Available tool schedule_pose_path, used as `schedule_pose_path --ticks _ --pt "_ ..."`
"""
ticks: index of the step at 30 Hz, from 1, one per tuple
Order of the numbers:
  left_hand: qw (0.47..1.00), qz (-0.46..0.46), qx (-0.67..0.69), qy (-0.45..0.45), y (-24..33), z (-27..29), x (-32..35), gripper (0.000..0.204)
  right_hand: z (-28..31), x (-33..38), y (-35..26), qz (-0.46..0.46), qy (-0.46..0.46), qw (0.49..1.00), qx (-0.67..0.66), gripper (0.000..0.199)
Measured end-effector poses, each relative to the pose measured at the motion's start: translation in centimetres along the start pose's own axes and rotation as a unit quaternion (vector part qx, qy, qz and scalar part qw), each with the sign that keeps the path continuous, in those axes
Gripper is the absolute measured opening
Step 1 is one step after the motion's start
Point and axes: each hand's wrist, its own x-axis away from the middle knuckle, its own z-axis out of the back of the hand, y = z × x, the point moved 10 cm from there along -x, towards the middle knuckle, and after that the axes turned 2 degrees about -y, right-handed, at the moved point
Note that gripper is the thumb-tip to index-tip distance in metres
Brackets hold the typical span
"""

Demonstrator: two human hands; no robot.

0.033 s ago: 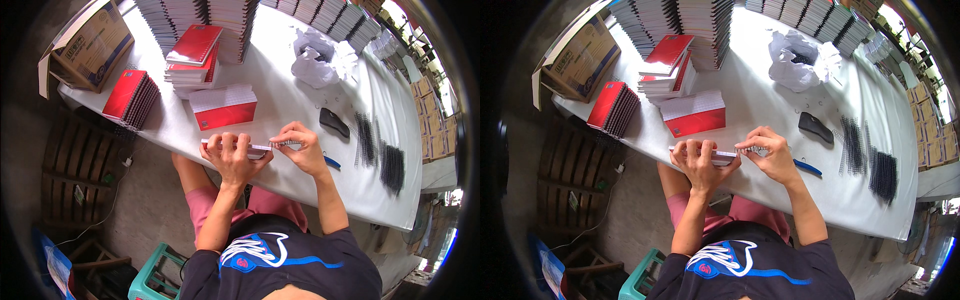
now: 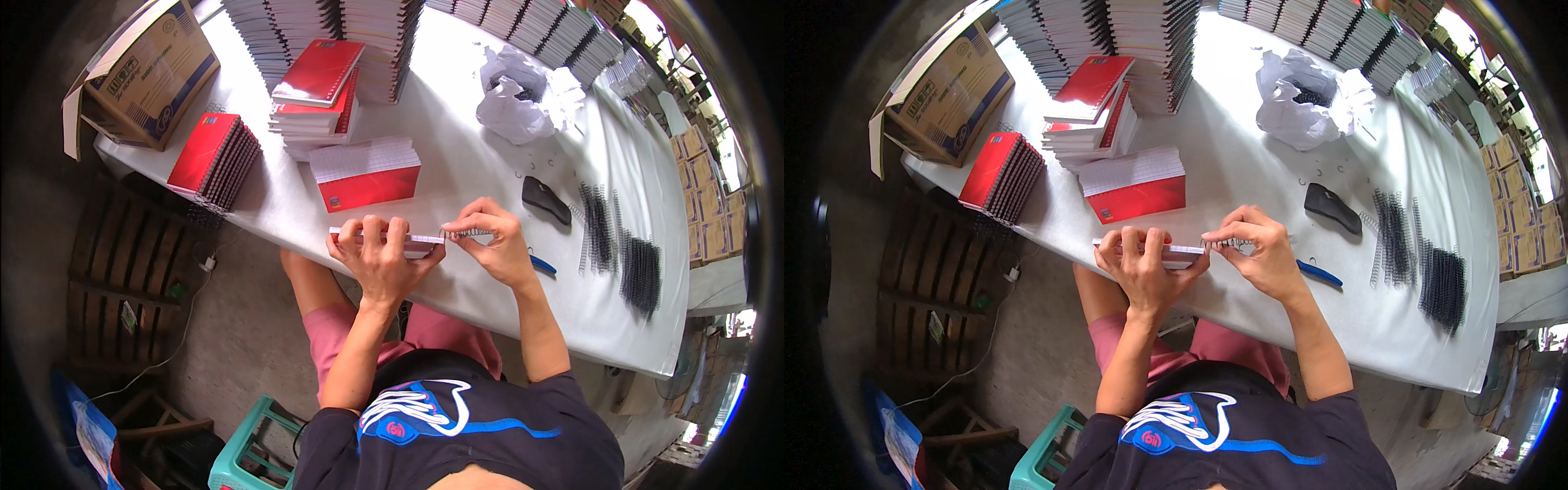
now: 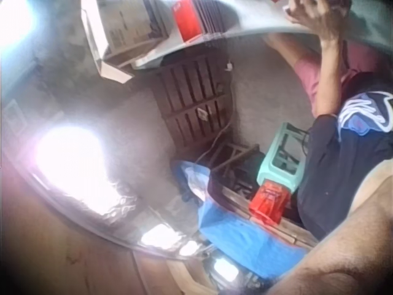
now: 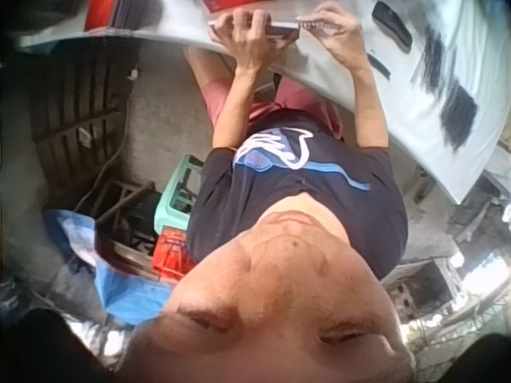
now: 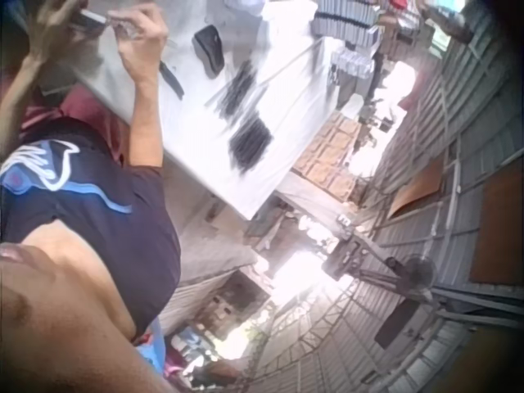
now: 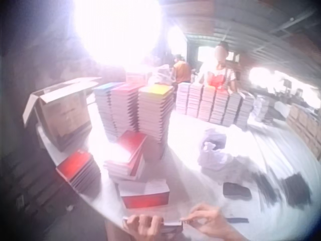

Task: The person assembles notebooks by aligning stacks of paper and covers, inserting spiral wire bindings through the punched holes, and trimming the excess wire with shears. They handle multiple notebooks one after another, picking them up from a pile and setting them aside once the binding is secured.

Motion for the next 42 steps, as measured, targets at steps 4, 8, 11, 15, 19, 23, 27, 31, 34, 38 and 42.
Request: schedule_pose_path --ticks 4,8,11,15,19,23,27,31,34,38,42 --pt "1.000 0.004 0.009 -0.011 -0.1 -0.1 -0.3 0.043 -0.4 0.2 0.0 0.012 -0.051 0.999 -0.004 0.029" --pt "0.999 -0.017 0.015 -0.049 -0.1 -0.2 -0.6 0.050 -1.3 0.8 1.3 -0.059 -0.162 0.985 0.008 0.037" --pt "0.995 -0.040 0.071 -0.061 0.0 0.1 -0.9 0.053 -1.3 1.8 1.9 -0.206 -0.165 0.961 -0.075 0.037" --pt "0.993 -0.065 0.068 -0.067 0.2 0.6 -0.1 0.049 -0.3 2.2 -0.5 -0.122 -0.101 0.985 -0.070 0.033" --pt "0.991 -0.073 0.083 -0.073 0.4 0.5 -0.2 0.046 -0.4 2.7 -0.4 -0.018 -0.101 0.995 0.000 0.027" --pt "0.987 -0.082 0.111 -0.079 0.3 0.4 -0.2 0.044 -1.6 2.9 2.2 -0.193 -0.245 0.940 -0.141 0.023" --pt "0.985 -0.088 0.120 -0.090 0.3 0.2 -0.5 0.042 -1.6 2.2 0.3 -0.074 -0.226 0.971 -0.031 0.025" --pt "0.982 -0.088 0.125 -0.114 0.5 0.4 -0.6 0.041 -1.8 2.5 0.2 -0.061 -0.229 0.971 0.030 0.030" --pt "0.978 -0.078 0.146 -0.124 0.2 0.4 -0.7 0.041 -1.1 2.3 -0.3 -0.020 -0.220 0.970 0.102 0.035" --pt "0.976 -0.073 0.173 -0.106 -0.1 1.2 -0.5 0.043 7.3 1.9 3.7 -0.012 -0.042 0.957 0.286 0.046" --pt "0.977 -0.096 0.159 -0.103 0.4 2.0 0.0 0.046 11.5 3.9 9.5 -0.162 -0.047 0.869 0.465 0.054"
